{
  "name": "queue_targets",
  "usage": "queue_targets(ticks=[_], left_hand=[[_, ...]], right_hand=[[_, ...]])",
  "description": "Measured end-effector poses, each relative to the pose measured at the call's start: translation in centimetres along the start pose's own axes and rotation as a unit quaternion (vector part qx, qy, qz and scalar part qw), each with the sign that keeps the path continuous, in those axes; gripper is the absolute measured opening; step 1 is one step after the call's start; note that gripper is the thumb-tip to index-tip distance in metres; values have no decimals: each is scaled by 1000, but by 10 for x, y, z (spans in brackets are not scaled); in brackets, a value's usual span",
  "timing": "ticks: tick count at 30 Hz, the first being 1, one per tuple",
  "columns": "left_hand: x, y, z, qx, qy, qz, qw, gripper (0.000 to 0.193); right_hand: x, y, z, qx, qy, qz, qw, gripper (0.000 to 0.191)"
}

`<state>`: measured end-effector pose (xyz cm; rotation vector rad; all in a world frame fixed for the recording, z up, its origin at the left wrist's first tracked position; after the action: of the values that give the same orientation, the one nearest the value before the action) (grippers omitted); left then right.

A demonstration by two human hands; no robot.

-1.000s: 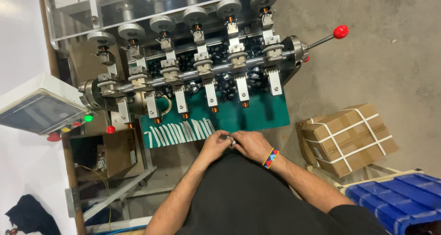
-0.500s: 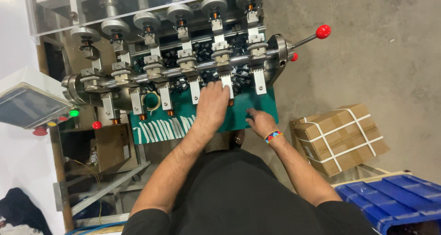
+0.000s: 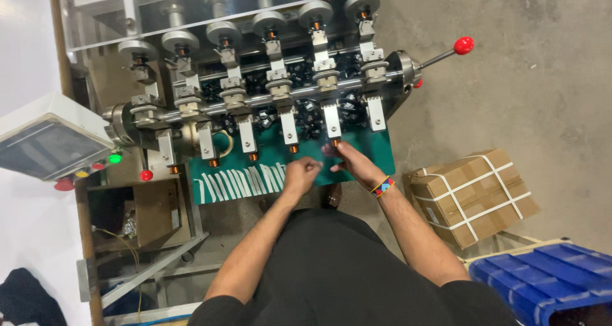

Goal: The person sits at a multi-spindle winding machine and loads small black cylindrical components one at a time into the machine's slots, pressing them into place. They pick up a box of components, place it nearby, and continue loading parts into the machine stations.

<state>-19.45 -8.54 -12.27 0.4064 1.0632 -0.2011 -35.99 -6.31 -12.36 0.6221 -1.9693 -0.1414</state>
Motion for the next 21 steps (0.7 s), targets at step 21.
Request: queue_targets(ticks=[21], left_hand=[[-19, 100, 186, 97, 66, -176, 977, 40]], right_hand=[[-59, -8, -200, 7, 30, -83, 996, 50]])
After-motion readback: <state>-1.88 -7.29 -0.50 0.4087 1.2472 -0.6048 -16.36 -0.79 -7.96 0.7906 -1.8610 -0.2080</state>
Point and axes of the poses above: each hand's wrist, its own y-axis away from the middle knuckle, its own z-axis out of the back of the hand, x = y × z, the point moved 8 cm from there along -y, towards the middle knuckle, and after that the axes turned 7 degrees about x, right-handed, at the moved point
